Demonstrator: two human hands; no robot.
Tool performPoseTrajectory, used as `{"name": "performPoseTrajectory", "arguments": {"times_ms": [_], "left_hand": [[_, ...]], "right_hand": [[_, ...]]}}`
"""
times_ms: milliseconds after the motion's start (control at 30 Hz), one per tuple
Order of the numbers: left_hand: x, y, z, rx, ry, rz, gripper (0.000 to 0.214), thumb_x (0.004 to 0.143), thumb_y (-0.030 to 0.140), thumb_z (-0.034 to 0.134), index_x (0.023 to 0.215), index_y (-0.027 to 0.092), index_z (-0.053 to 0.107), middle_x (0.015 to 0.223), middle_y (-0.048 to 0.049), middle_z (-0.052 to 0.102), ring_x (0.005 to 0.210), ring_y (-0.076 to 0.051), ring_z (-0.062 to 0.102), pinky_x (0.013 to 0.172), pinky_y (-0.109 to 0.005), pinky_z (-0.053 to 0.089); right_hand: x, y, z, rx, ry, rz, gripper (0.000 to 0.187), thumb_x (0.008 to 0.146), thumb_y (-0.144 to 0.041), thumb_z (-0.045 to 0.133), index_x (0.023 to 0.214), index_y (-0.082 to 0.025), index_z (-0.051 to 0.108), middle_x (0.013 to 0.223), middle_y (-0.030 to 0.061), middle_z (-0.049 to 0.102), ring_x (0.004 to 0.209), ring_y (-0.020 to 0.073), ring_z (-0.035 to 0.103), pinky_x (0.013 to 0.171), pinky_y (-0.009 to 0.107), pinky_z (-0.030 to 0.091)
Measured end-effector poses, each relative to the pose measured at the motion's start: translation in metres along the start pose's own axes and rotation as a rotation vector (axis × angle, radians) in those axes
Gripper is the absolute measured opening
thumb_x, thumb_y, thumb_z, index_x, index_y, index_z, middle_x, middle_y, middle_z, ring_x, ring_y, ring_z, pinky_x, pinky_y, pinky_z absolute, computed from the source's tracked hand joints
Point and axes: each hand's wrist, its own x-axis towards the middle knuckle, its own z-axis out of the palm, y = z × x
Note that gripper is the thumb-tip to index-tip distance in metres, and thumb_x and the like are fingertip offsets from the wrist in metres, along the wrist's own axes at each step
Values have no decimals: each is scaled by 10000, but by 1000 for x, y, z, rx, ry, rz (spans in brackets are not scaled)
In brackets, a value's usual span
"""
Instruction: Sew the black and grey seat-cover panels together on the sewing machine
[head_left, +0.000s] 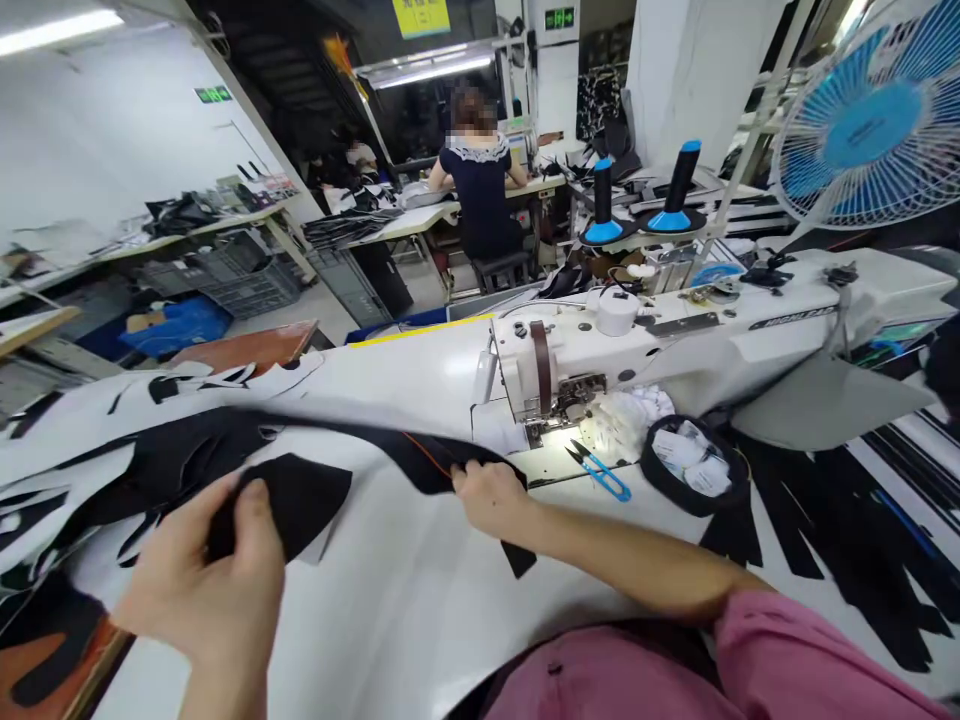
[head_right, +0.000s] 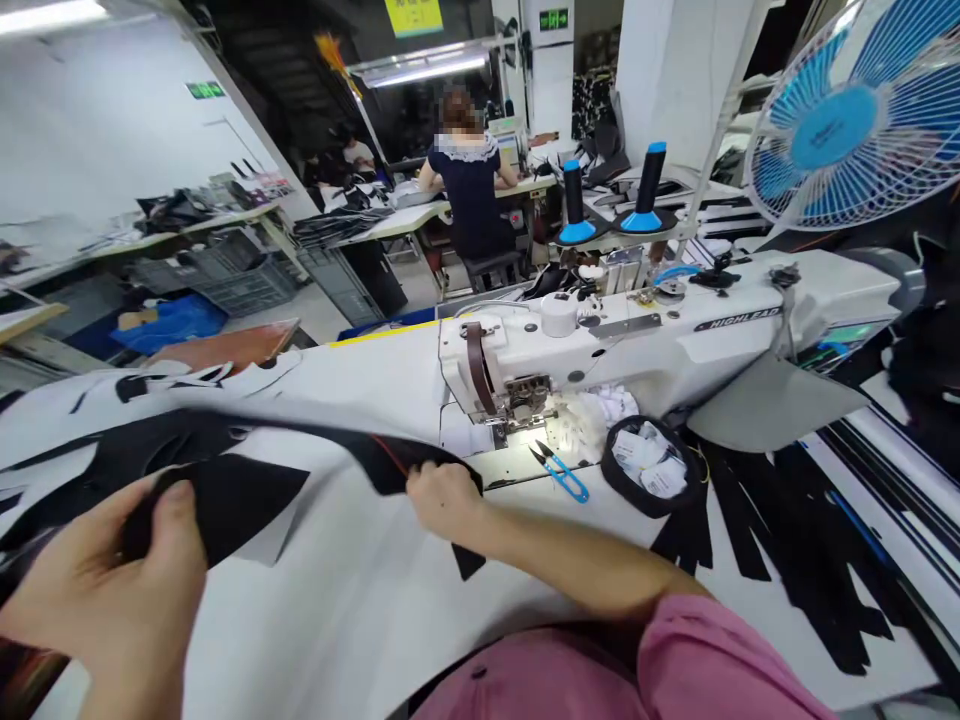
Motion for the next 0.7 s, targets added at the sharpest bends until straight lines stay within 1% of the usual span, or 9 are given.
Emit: {"name": "performPoseTrajectory", "arguments": {"times_ms": [67,167,233,267,333,400,533,600,700], "left_hand": [[-18,9,20,118,-53,229,268,834,350,592,1043,229,708,998,-51,729,924,-241,661,796,-351,501],[-52,25,76,136,-242,463,240,896,264,511,1013,196,710,926,-52,735,798,-180,677,639,-253,465],[-76,32,116,115,-413,464,256,902,219,486,1037,156,695,945,-77,728,792,-185,675,658,-264,480],[-88,34,132,109,-482,411,253,899,202,480,1027,140,690,942,-86,726,806,-197,675,683,-280,494],[-107,37,151,93,-587,310,231,894,208,495,1011,131,680,935,-88,724,821,-216,672,721,-314,516],[-122,38,151,71,-643,285,215,880,196,523,1027,132,666,997,-93,717,874,-235,664,772,-347,528],[-142,43,132,-43,-728,426,273,860,83,496,1087,131,640,1170,-111,669,996,-243,632,873,-385,528],[-146,48,128,-142,-777,442,270,871,70,479,1075,141,641,1168,-103,672,992,-223,631,884,-378,535],[-146,55,134,-313,-860,425,269,880,70,476,1074,156,641,1140,-78,684,998,-193,629,903,-353,543]], "right_hand": [[20,4,30,28,-73,56,402,855,-121,481,1249,-94,555,926,136,647,750,220,644,580,298,494],[30,17,49,61,-65,94,380,902,-152,427,1267,-136,534,998,131,628,830,233,629,648,327,505],[23,25,48,77,-50,118,365,916,-147,397,1253,-116,531,1027,142,611,907,257,601,698,360,509],[16,30,46,84,-45,129,354,917,-147,394,1239,-101,535,1036,148,606,942,269,584,729,379,509],[-6,41,45,105,-13,122,329,918,-156,411,1211,-92,548,1072,152,603,1011,276,553,826,412,497],[-34,52,50,131,70,50,341,916,-145,422,1231,-96,542,1180,152,587,1133,266,504,967,428,444],[-84,66,68,98,242,-84,412,883,-51,393,1265,-64,545,1305,144,560,1290,248,413,1108,423,335],[-94,65,72,53,273,-66,411,878,-33,394,1245,-83,574,1294,131,581,1274,258,434,1096,442,344],[-90,61,70,31,246,-20,398,862,-23,441,1215,-112,602,1243,118,620,1222,265,477,1026,441,405]]}}
